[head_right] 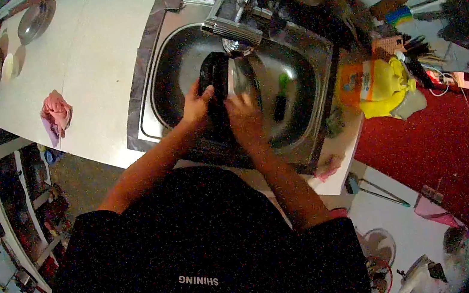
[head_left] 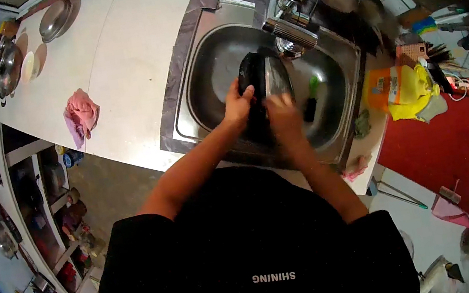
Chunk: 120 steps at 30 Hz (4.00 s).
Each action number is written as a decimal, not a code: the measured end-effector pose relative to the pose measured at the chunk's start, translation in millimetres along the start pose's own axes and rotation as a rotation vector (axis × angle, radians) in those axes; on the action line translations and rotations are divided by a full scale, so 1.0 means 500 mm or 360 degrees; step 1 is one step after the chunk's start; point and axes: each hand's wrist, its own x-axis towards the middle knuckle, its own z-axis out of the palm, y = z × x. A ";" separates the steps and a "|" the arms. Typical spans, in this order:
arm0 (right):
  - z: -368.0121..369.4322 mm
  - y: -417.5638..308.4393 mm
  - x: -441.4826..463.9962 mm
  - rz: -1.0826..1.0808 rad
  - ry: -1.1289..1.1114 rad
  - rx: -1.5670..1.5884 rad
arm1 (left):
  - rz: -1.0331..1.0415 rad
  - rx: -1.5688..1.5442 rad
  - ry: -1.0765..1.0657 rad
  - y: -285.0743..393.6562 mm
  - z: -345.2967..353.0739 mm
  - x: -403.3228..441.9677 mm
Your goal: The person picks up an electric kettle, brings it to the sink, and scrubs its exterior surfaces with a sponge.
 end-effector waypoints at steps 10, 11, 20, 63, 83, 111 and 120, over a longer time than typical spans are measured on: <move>0.084 0.044 0.087 0.0214 0.0041 -0.0114 | -0.0124 0.0064 0.0123 -0.015 -0.018 0.028; 0.071 0.021 0.044 0.0238 0.0025 -0.0070 | -0.0145 0.0094 0.0112 -0.014 -0.021 0.028; 0.080 0.078 0.221 0.0328 -0.0136 -0.0259 | -0.0074 0.0096 0.0231 -0.011 0.002 0.025; 0.113 0.135 0.015 0.1083 0.0264 0.1120 | -0.0138 0.0715 0.0700 0.012 -0.056 0.080; 0.097 0.146 0.207 0.0365 0.0236 0.0805 | -0.0177 0.1208 0.0814 -0.026 -0.177 0.159; 0.126 0.149 0.170 0.0863 0.0182 0.1174 | -0.0365 0.1239 0.0699 0.011 -0.158 0.166; 0.051 0.100 0.062 0.0885 0.0052 0.1591 | -0.0564 0.1219 0.0668 0.030 -0.141 0.156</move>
